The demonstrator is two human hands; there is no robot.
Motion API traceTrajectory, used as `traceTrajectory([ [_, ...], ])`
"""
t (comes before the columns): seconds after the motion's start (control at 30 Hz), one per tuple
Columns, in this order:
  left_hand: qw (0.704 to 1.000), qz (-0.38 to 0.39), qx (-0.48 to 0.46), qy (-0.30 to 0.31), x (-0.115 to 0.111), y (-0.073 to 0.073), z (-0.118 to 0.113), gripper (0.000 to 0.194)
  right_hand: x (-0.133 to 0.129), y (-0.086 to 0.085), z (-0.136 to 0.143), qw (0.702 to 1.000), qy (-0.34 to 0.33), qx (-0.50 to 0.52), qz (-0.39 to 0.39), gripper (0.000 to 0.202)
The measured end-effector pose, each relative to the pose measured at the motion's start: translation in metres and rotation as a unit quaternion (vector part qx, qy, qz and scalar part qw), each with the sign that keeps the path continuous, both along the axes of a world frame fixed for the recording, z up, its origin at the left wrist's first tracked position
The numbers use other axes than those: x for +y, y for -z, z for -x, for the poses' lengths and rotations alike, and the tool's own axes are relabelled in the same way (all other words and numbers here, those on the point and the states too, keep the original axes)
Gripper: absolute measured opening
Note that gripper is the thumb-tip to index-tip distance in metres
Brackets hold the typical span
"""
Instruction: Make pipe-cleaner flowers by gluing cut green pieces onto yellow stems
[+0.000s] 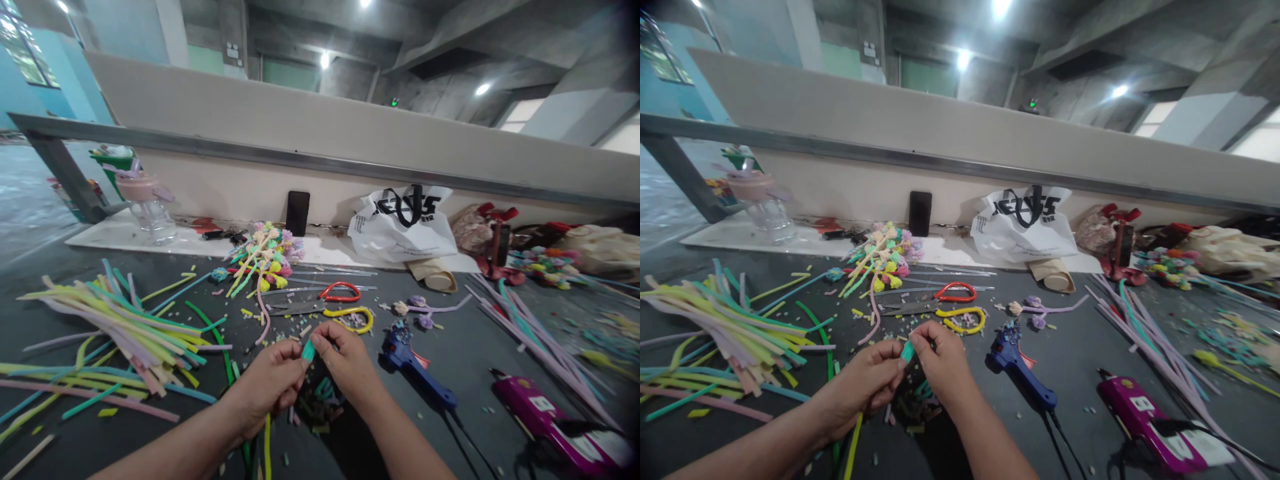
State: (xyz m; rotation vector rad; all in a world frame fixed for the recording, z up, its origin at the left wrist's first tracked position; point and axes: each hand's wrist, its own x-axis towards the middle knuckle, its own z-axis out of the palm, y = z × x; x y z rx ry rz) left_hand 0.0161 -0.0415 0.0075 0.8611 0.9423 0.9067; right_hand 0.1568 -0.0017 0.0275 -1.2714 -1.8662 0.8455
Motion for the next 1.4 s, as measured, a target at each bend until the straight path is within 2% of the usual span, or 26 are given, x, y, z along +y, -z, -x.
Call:
traceTrajectory([
  [0.23, 1.000, 0.004, 0.021, 0.004, -0.001, -0.003, 0.001, 0.020, 0.000, 0.003, -0.001, 1.000, -0.004, -0.012, 0.006, 0.016],
  [0.5, 1.000, 0.014, 0.014, 0.005, 0.000, -0.002, 0.001, 0.020, 0.003, 0.004, -0.003, 0.998, -0.020, 0.046, 0.036, 0.020],
  [0.6, 1.000, 0.015, -0.003, 0.012, 0.001, -0.004, 0.003, 0.021, 0.003, 0.002, -0.007, 0.991, -0.055, 0.097, 0.071, 0.022],
  [0.77, 0.997, 0.043, -0.045, 0.037, 0.001, -0.013, 0.009, 0.024, 0.003, 0.002, -0.008, 0.959, -0.134, 0.190, 0.161, 0.024],
  [0.9, 0.997, 0.044, -0.035, 0.045, 0.001, -0.014, 0.008, 0.026, 0.004, 0.002, -0.005, 0.958, -0.122, 0.194, 0.171, 0.018],
  [1.1, 1.000, 0.025, 0.001, 0.014, 0.000, -0.008, 0.002, 0.026, 0.005, 0.004, -0.006, 0.972, -0.100, 0.153, 0.145, 0.012],
  [1.4, 0.999, 0.027, -0.018, 0.028, 0.000, -0.011, 0.005, 0.023, 0.005, 0.006, -0.008, 0.972, -0.096, 0.148, 0.155, 0.014],
])
